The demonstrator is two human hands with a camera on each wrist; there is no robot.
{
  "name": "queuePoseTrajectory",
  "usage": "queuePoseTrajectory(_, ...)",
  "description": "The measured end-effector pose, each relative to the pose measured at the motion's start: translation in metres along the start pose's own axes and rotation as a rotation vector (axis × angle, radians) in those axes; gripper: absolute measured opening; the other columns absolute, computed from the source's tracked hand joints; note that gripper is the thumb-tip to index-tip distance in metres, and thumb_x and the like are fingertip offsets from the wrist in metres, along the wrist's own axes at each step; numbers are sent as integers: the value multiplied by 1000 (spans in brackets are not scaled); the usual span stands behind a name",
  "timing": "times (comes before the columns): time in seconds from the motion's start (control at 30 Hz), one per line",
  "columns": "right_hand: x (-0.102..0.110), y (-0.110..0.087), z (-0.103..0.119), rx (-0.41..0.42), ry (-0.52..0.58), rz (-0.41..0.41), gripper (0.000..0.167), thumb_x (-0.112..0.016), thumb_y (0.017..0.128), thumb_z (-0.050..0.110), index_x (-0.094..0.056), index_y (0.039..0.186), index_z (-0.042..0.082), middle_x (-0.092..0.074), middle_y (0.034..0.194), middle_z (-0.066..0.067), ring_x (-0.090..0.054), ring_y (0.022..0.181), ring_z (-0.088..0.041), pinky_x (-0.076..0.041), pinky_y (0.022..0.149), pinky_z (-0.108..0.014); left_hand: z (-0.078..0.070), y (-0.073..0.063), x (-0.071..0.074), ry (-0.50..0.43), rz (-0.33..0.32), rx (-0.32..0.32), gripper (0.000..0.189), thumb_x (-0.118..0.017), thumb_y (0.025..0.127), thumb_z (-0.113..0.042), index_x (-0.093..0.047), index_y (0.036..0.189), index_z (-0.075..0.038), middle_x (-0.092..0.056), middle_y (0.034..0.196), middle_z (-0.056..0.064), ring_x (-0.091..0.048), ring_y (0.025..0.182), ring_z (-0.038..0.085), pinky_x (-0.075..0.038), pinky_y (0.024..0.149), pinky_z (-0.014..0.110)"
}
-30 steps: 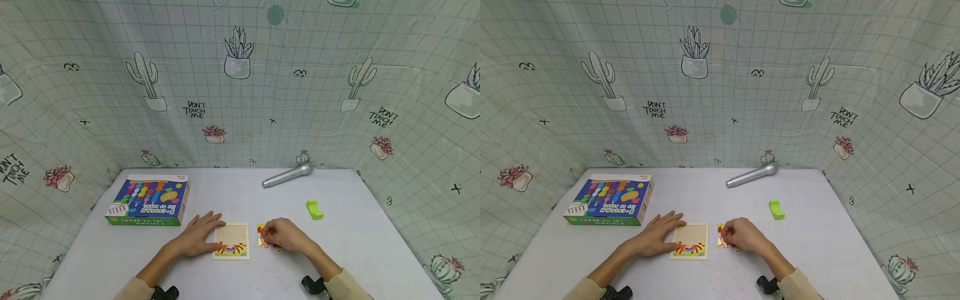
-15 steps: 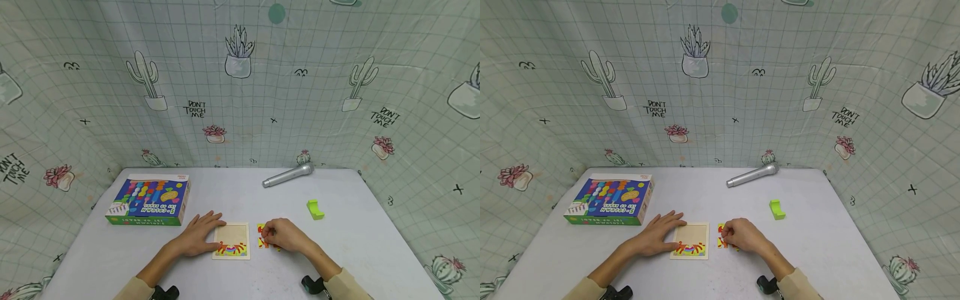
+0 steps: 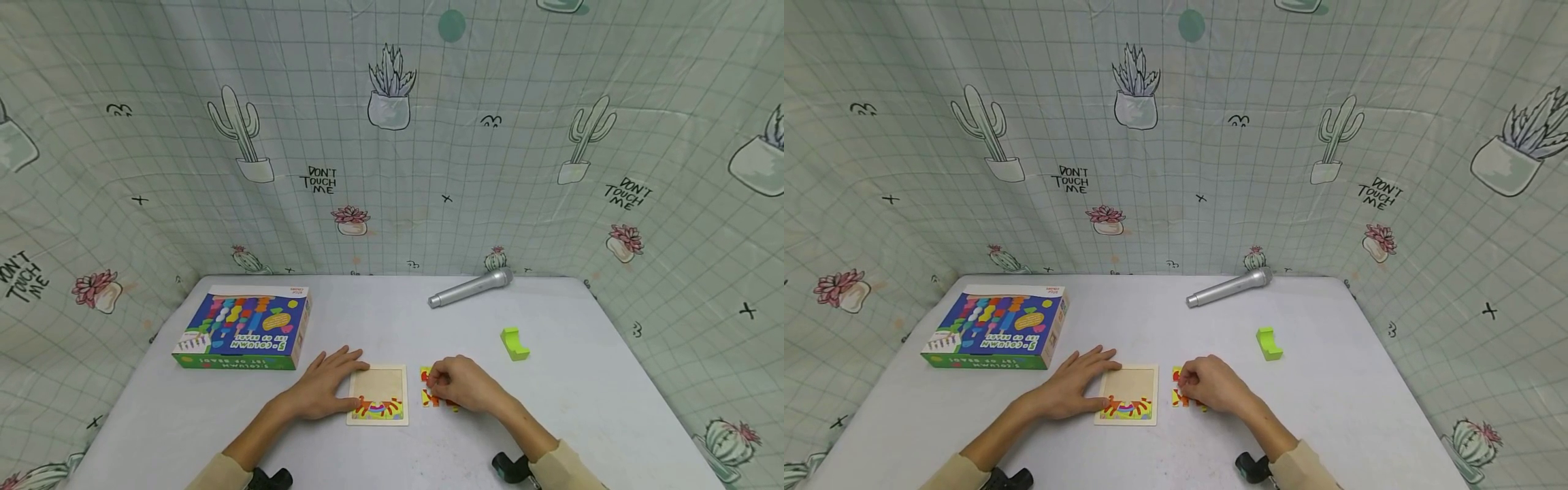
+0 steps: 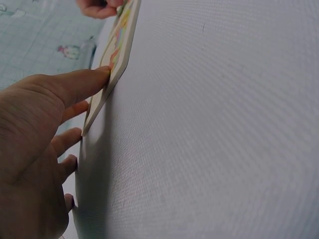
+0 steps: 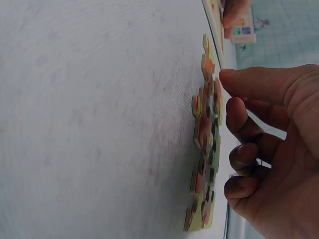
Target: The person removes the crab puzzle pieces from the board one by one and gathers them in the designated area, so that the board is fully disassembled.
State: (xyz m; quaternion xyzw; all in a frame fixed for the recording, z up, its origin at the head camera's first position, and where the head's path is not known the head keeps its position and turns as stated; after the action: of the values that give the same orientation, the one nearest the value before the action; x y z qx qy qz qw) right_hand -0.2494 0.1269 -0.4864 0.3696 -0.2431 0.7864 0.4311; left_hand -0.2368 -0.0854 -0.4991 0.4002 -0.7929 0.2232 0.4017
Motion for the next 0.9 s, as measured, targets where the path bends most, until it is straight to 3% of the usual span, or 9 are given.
queuePoseTrajectory(0.1,-2,1,4,14,24,-5,5,-75,88,12,-73,92,15,-57,69,12,-50,65,-5,-43,58,-23,0,0,0,-3,-2,1,61,-73,89,-40,-54,143,-17,-37,160,11,-19,152,38,-7,117,70)
queuePoseTrajectory(0.23,-8,3,11,49,53,6,18,-76,87,14,-74,104,10,-56,71,11,-50,63,-4,-43,58,-23,-1,0,0,-12,-7,-4,58,-74,89,-37,-56,140,-19,-37,160,11,-19,152,39,-6,116,71)
queuePoseTrajectory(0.4,-23,4,23,73,56,64,26,-76,88,16,-74,114,12,-56,72,12,-49,67,-2,-41,63,-22,-6,-1,0,-42,-3,-39,44,-75,89,-30,-66,132,-25,-36,160,15,-15,152,45,-2,113,75)
queuePoseTrajectory(0.7,-40,4,42,117,67,139,28,-77,89,19,-75,116,14,-58,71,14,-50,68,-1,-43,65,-22,-19,-2,-4,-87,30,-108,25,-69,94,-17,-80,106,-36,-34,161,16,-3,149,56,7,107,80)
queuePoseTrajectory(0.9,-42,5,42,103,59,140,27,-77,89,20,-74,114,13,-57,69,14,-50,67,0,-43,68,-21,-18,-3,-6,-80,42,-99,25,-68,95,-20,-80,105,-39,-35,160,15,-4,150,54,6,108,79)
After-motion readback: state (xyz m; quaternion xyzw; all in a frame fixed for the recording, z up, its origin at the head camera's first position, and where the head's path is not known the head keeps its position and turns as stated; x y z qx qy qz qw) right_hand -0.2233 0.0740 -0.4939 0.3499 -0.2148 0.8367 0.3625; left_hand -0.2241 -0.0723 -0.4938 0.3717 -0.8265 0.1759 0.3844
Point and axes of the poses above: each hand's wrist, its own y-axis towards the middle knuckle, its own x-axis out of the back of the hand, z = x × y, the point moved 10 cm from there along y, towards the middle knuckle
